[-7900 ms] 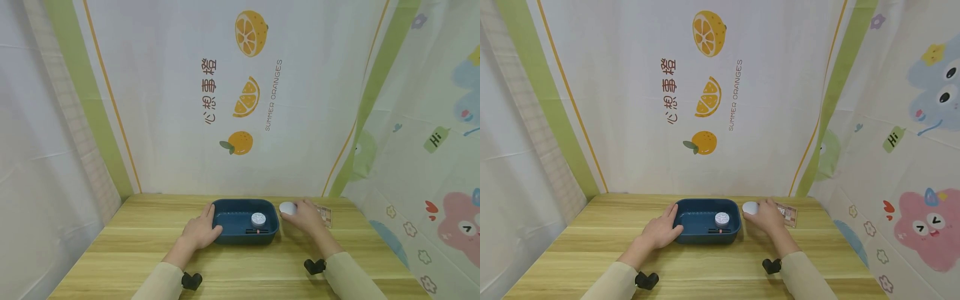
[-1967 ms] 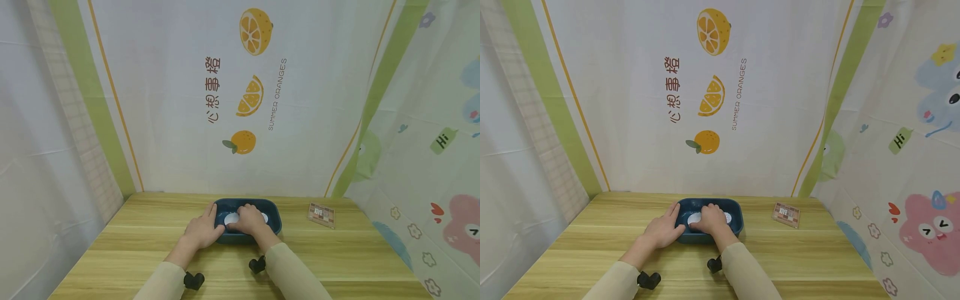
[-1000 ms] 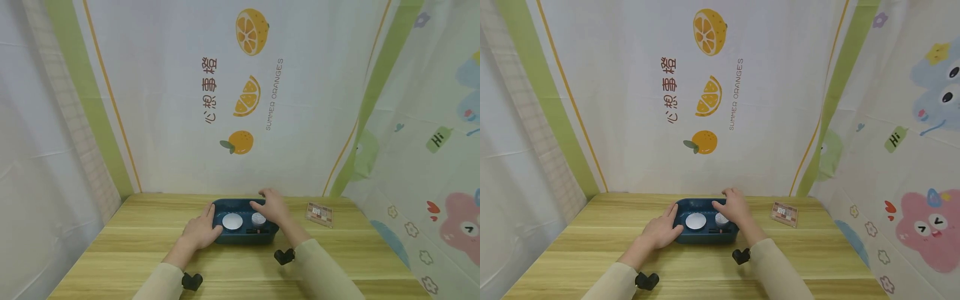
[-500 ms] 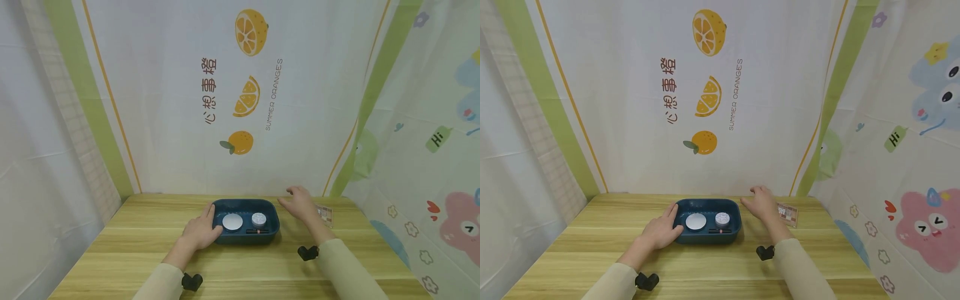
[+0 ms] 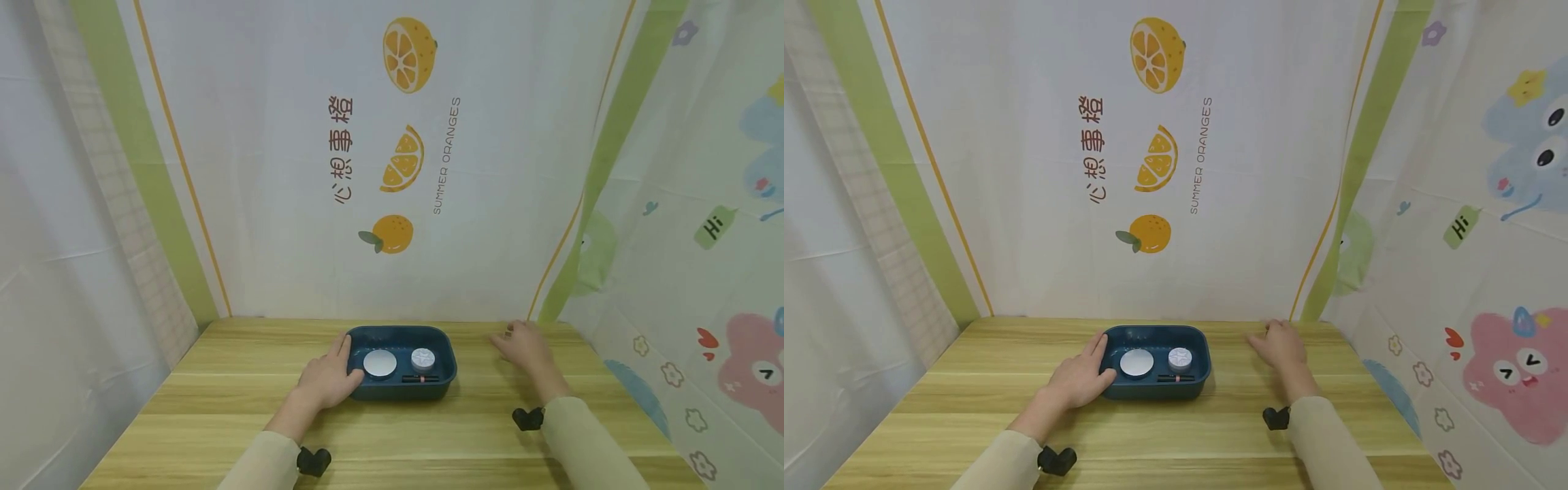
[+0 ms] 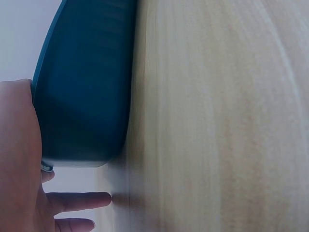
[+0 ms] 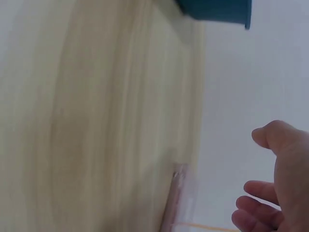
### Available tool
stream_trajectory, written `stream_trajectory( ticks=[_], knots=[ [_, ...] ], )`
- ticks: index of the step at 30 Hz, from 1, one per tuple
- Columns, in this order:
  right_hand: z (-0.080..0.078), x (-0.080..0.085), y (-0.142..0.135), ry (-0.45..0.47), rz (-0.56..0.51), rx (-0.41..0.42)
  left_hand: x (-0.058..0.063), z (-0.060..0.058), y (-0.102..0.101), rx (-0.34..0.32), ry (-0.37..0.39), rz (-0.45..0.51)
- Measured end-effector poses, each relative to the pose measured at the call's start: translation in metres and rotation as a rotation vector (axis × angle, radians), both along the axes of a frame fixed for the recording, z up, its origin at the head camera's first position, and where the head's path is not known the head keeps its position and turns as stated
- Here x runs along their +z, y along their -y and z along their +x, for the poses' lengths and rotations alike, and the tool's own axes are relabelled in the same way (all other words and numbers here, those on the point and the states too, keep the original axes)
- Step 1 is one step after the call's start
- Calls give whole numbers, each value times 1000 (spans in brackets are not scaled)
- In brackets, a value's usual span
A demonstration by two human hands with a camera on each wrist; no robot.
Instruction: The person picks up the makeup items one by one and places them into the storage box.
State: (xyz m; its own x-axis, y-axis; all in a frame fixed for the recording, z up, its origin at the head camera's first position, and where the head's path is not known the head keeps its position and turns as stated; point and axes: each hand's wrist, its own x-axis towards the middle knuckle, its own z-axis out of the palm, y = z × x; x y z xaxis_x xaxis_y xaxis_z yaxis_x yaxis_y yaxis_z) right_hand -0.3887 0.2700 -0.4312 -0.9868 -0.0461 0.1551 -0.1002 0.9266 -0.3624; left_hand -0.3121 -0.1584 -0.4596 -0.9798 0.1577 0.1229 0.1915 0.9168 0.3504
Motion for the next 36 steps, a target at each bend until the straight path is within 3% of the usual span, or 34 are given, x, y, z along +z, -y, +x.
stream_trajectory(
  ticks=[6,11,16,24,36],
  knots=[
    [3,-8,-11,2,73,-36,0,1,0,-3,0,7],
    [1,-17,-15,26,48,-63,1,1,-1,-3,3,9],
    [1,-22,-17,37,51,-29,2,2,0,-5,-2,6],
    [-1,-26,-20,44,158,38,3,2,-1,-12,-3,3],
    [-2,-35,-27,52,61,-1,2,2,0,-6,-2,9]
  ],
)
